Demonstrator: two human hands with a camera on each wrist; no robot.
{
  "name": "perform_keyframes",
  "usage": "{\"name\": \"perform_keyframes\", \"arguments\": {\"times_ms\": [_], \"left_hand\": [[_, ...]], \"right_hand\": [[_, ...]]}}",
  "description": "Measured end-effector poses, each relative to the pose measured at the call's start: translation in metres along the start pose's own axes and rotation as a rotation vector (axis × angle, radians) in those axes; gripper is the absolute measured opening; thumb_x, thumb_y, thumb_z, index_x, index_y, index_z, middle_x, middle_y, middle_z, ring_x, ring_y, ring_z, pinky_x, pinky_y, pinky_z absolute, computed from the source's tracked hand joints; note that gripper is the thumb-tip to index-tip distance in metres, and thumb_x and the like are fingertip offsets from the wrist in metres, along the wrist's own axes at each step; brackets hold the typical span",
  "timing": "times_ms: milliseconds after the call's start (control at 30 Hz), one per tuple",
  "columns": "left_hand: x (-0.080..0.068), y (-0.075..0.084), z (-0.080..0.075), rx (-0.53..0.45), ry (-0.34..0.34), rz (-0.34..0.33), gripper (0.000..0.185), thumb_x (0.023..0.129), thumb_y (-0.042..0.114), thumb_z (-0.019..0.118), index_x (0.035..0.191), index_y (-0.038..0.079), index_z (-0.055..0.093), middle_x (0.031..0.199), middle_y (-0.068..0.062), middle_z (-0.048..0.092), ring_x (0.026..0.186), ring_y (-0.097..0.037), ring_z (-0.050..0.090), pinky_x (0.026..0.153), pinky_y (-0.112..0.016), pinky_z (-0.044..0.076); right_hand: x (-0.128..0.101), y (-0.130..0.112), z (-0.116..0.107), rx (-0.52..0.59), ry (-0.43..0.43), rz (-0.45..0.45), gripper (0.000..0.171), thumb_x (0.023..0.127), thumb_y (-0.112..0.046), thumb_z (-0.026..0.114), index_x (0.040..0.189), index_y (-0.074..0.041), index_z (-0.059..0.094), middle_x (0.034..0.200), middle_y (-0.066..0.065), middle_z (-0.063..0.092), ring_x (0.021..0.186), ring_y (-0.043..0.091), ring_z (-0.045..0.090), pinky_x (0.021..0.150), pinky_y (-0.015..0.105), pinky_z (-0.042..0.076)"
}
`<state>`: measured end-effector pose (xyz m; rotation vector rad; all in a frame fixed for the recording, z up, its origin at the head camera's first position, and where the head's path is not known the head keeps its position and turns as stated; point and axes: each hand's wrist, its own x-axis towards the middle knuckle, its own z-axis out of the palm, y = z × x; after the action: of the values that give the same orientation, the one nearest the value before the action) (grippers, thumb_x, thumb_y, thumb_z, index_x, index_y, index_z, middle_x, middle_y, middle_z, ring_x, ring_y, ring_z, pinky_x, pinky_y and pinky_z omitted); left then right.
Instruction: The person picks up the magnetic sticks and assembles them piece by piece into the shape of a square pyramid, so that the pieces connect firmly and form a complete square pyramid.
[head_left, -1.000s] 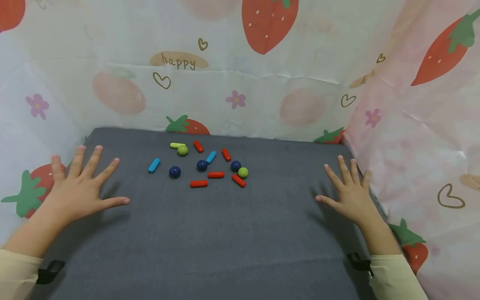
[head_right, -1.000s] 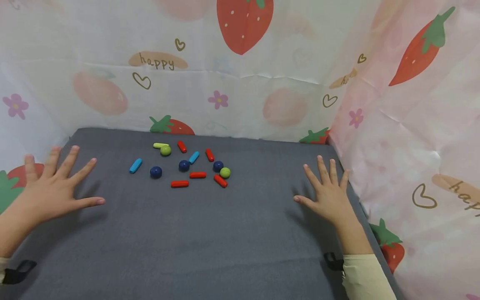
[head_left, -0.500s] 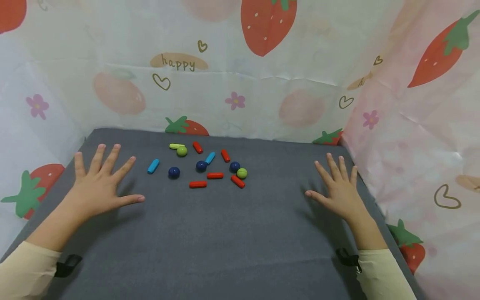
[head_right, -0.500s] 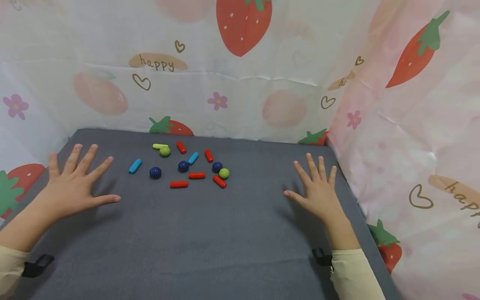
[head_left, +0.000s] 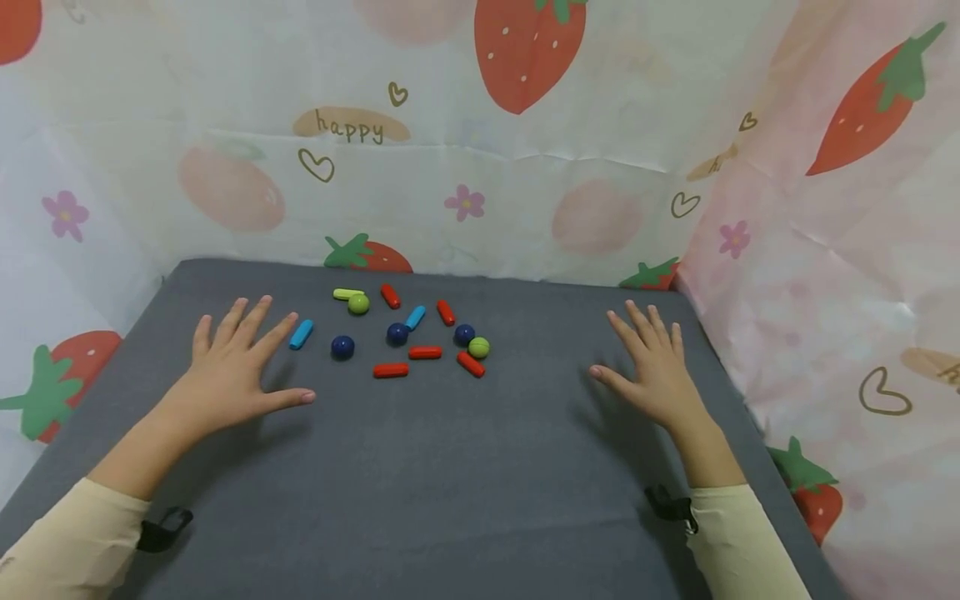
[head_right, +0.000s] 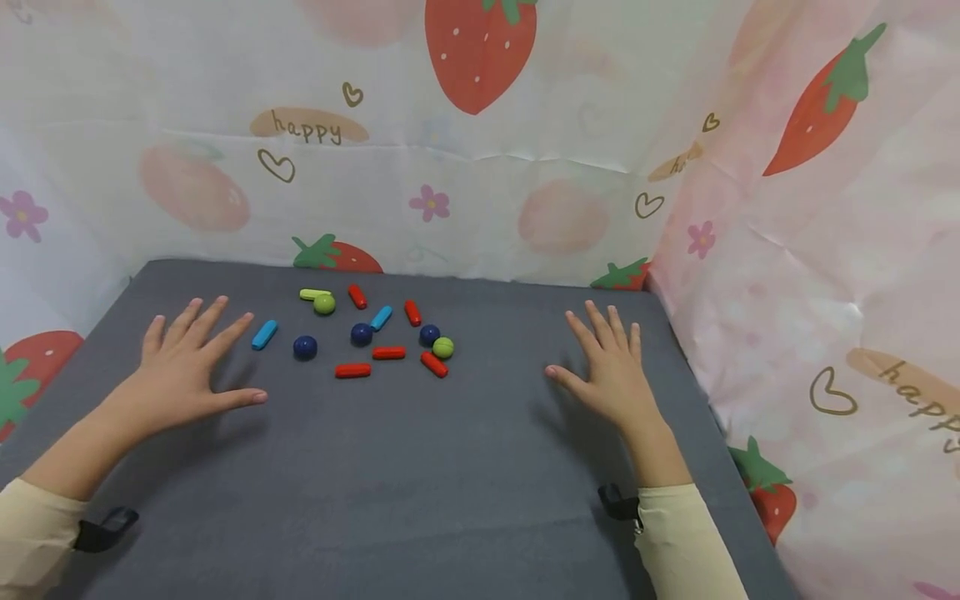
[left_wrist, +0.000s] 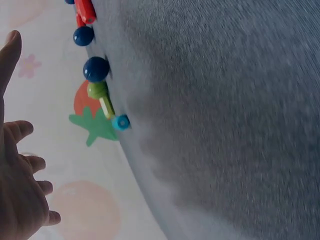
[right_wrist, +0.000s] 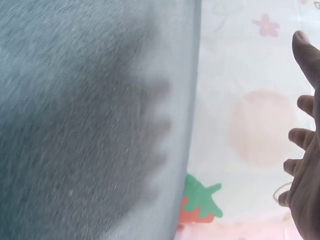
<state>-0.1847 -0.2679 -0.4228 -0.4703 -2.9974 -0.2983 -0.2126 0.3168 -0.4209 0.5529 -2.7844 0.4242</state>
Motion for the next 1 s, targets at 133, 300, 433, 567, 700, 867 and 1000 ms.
{"name": "perform_keyframes", "arguments": {"times_ms": [133, 300, 433, 567, 700, 867, 1000], "left_hand": [[0.003, 0.006, 0.003, -0.035, 0.028, 0.019, 0.112, 0.080, 0.073, 0.072, 0.163, 0.014, 0.026, 0.169, -0.024, 0.011, 0.154, -0.050, 0.004, 0.115, -0.075, -0.001], [0.007, 0.014, 0.008, -0.083, 0.055, 0.043, 0.107, 0.082, 0.068, 0.074, 0.161, 0.010, 0.032, 0.167, -0.024, 0.019, 0.153, -0.049, 0.012, 0.114, -0.075, 0.009], [0.011, 0.019, 0.012, -0.120, 0.069, 0.071, 0.103, 0.083, 0.062, 0.077, 0.159, 0.007, 0.035, 0.166, -0.023, 0.024, 0.150, -0.049, 0.019, 0.111, -0.075, 0.016], [0.014, 0.025, 0.017, -0.176, 0.080, 0.084, 0.098, 0.084, 0.056, 0.080, 0.158, 0.006, 0.038, 0.163, -0.023, 0.029, 0.147, -0.049, 0.025, 0.110, -0.074, 0.021], [0.018, 0.033, 0.021, -0.227, 0.072, 0.090, 0.093, 0.085, 0.051, 0.081, 0.155, 0.005, 0.041, 0.161, -0.023, 0.033, 0.144, -0.049, 0.029, 0.110, -0.073, 0.024], [0.024, 0.040, 0.027, -0.268, 0.040, 0.104, 0.089, 0.086, 0.048, 0.081, 0.154, 0.006, 0.043, 0.159, -0.022, 0.036, 0.144, -0.048, 0.032, 0.112, -0.070, 0.028], [0.029, 0.044, 0.032, -0.307, 0.017, 0.105, 0.086, 0.088, 0.046, 0.080, 0.154, 0.006, 0.043, 0.158, -0.020, 0.038, 0.145, -0.046, 0.032, 0.113, -0.068, 0.030]], "right_hand": [[0.005, -0.003, 0.003, 0.068, 0.013, -0.010, 0.086, 0.092, -0.049, 0.074, 0.161, -0.018, 0.034, 0.169, 0.016, 0.023, 0.156, 0.042, 0.013, 0.119, 0.071, 0.007], [0.012, -0.008, 0.006, 0.152, 0.007, -0.012, 0.083, 0.093, -0.044, 0.074, 0.161, -0.016, 0.035, 0.168, 0.016, 0.024, 0.155, 0.044, 0.016, 0.119, 0.070, 0.011], [0.018, -0.014, 0.008, 0.212, 0.003, 0.002, 0.082, 0.094, -0.042, 0.075, 0.160, -0.015, 0.036, 0.168, 0.014, 0.026, 0.154, 0.044, 0.020, 0.117, 0.071, 0.017], [0.025, -0.020, 0.010, 0.268, -0.014, 0.020, 0.080, 0.095, -0.041, 0.074, 0.160, -0.015, 0.036, 0.167, 0.012, 0.029, 0.153, 0.040, 0.025, 0.115, 0.069, 0.024], [0.031, -0.025, 0.013, 0.313, -0.031, 0.024, 0.078, 0.095, -0.039, 0.074, 0.160, -0.016, 0.037, 0.166, 0.011, 0.032, 0.152, 0.037, 0.028, 0.116, 0.065, 0.027], [0.038, -0.030, 0.017, 0.347, -0.040, 0.023, 0.076, 0.095, -0.036, 0.074, 0.159, -0.015, 0.038, 0.164, 0.012, 0.034, 0.151, 0.036, 0.031, 0.117, 0.063, 0.028], [0.044, -0.036, 0.020, 0.379, -0.047, 0.023, 0.075, 0.095, -0.036, 0.075, 0.158, -0.016, 0.040, 0.163, 0.012, 0.036, 0.150, 0.035, 0.033, 0.117, 0.062, 0.028]]}}
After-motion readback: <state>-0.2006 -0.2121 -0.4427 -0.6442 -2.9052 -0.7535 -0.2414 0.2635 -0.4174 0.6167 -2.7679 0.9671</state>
